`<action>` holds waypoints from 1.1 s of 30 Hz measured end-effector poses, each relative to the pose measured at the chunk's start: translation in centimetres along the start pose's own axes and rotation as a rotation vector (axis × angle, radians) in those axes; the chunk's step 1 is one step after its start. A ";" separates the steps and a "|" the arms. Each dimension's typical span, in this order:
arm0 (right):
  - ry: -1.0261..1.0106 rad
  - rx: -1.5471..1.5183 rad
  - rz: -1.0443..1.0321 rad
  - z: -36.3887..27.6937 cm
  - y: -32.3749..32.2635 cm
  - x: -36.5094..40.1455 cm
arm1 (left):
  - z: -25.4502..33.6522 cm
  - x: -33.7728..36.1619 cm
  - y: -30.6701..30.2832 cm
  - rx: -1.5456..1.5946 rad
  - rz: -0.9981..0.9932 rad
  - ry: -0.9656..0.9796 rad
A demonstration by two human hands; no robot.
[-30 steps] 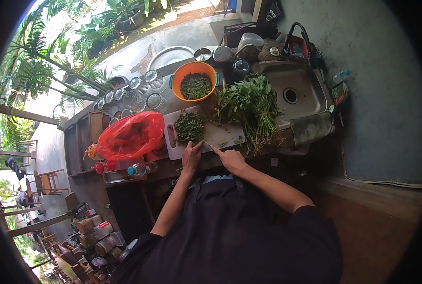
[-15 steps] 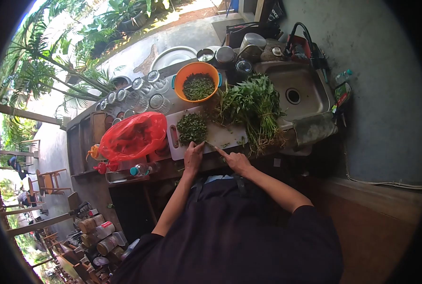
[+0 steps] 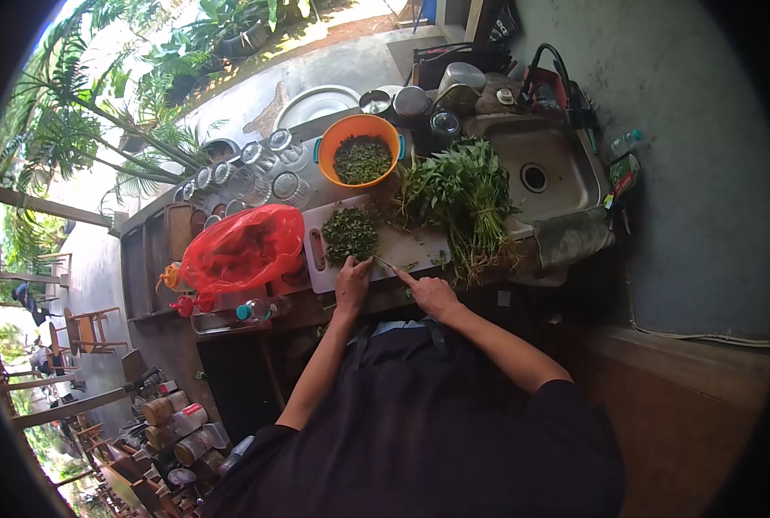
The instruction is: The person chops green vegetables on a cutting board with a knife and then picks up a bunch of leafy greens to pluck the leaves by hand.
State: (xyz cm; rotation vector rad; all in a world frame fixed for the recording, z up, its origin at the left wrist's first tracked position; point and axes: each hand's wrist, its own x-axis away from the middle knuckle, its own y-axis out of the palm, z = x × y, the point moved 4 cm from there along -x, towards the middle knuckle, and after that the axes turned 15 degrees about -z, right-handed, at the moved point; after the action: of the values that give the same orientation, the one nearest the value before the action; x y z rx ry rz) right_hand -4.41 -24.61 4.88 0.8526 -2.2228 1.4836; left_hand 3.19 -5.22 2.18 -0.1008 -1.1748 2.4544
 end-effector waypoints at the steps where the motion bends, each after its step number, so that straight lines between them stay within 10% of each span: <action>1: -0.030 0.012 0.035 0.1 0.0 0.0 | -0.1 -0.1 0.0 0.017 -0.021 -0.019; 33: -0.088 0.055 0.091 1.1 1.9 -1.1 | 0.2 0.1 -0.2 0.050 -0.053 -0.051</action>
State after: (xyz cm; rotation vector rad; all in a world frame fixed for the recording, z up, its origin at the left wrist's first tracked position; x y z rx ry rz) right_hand -4.70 -24.75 2.42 0.8599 -2.3221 1.5844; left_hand 3.13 -5.21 2.41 0.0068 -1.1216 2.4514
